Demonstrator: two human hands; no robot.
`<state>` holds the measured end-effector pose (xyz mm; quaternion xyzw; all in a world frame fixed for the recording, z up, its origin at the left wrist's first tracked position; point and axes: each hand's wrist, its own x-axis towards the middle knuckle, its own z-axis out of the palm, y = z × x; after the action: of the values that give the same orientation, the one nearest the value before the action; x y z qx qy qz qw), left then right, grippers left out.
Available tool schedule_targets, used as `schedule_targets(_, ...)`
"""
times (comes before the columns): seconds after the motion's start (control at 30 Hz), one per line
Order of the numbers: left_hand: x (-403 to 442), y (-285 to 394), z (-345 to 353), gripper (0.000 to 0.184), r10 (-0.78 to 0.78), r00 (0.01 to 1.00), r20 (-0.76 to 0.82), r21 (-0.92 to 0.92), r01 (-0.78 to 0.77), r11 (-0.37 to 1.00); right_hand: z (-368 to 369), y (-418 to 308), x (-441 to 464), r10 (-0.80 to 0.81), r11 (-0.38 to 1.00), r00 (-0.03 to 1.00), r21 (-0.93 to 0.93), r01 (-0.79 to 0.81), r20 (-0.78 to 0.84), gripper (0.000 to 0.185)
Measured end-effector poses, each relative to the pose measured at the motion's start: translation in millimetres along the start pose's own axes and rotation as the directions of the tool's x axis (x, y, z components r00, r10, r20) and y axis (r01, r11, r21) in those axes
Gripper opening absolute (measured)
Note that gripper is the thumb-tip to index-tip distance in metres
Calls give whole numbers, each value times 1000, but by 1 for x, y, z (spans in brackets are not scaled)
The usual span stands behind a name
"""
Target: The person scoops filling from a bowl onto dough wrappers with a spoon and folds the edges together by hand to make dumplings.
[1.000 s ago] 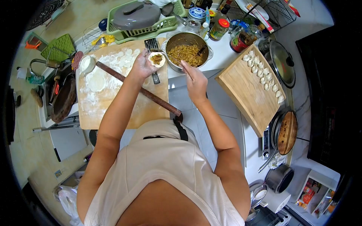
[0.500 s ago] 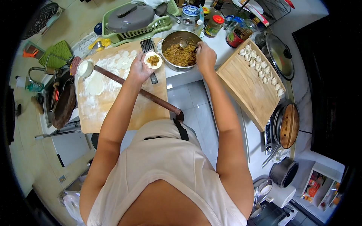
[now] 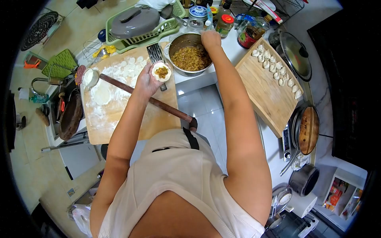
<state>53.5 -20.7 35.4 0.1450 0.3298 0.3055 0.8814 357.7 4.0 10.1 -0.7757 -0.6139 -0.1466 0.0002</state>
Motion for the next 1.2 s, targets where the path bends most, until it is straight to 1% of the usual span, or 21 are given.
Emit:
schedule_targets(0.03, -2, 0, 1, 49, -2, 1000, 8, 6, 2, 1000, 3, 1, 2, -13, 1000, 1000, -20, 13, 6, 24)
schedule_targets(0.1, -3, -1, 0, 49, 2, 999, 36, 10, -2, 1000, 4, 3, 3, -19, 998, 996, -64, 25, 91, 18)
schedule_targets(0.13, -1, -1, -2, 49, 6, 998, 56, 8, -7, 1000, 3, 3, 2, -22, 996, 991, -84, 33, 134, 18)
schedule_targets(0.23, -1, 0, -5, 47, 13, 996, 87, 2, -13, 1000, -6, 4, -11, 41, 991, 990, -124, -58, -132, 22)
schedule_targets(0.27, 0, 1, -5, 46, 14, 995, 96, -1, -14, 1000, -11, 2, -17, 38, 998, 953, -35, -50, -299, 24)
schedule_targets(0.3, -1, 2, -4, 47, 26, 997, 78, 6, -27, 1000, -25, -6, -24, 34, 996, 928, 95, 1, -370, 24)
schedule_targets(0.37, -4, 3, 1, 47, 49, 998, 44, 17, -49, 999, -59, -30, -44, 54, 934, 865, 331, 133, -500, 25)
schedule_targets(0.43, -7, 6, 5, 48, 27, 998, 60, 19, -29, 999, -80, -56, -76, -13, 776, 884, 553, 303, -467, 27)
schedule_targets(0.5, -7, 6, 6, 49, 10, 995, 99, 27, -13, 1000, -91, -75, -108, -156, 716, 837, 523, 462, -524, 24)
schedule_targets(0.57, -7, 5, 7, 50, -5, 987, 160, 41, -1, 999, -93, -85, -133, -236, 674, 836, 536, 508, -495, 24)
schedule_targets(0.6, -8, 4, 8, 51, -12, 987, 160, 46, 4, 999, -95, -89, -141, -274, 652, 833, 544, 528, -480, 24)
schedule_targets(0.7, -9, -1, 14, 53, -37, 984, 174, 81, 23, 996, -105, -98, -151, -178, 673, 799, 521, 525, -574, 22)
schedule_targets(0.87, -19, -2, 20, 55, -90, 963, 254, 170, 47, 984, -112, -100, -153, -74, 640, 879, 653, 405, -471, 16)
schedule_targets(0.9, -20, -1, 21, 55, -105, 963, 249, 185, 59, 981, -113, -101, -152, -54, 632, 893, 677, 377, -447, 15)
schedule_targets(1.0, -22, -1, 22, 55, -136, 961, 243, 210, 85, 974, -112, -106, -149, 42, 603, 894, 725, 333, -446, 15)
schedule_targets(1.1, -27, 0, 23, 56, -132, 961, 241, 193, 85, 978, -121, -104, -148, 11, 572, 873, 719, 395, -488, 17)
schedule_targets(1.17, -33, 4, 26, 56, -115, 969, 220, 175, 77, 982, -128, -100, -151, -18, 596, 876, 698, 396, -482, 19)
schedule_targets(1.2, -32, 5, 24, 56, -122, 963, 239, 180, 80, 980, -130, -99, -153, -33, 607, 878, 688, 397, -477, 21)
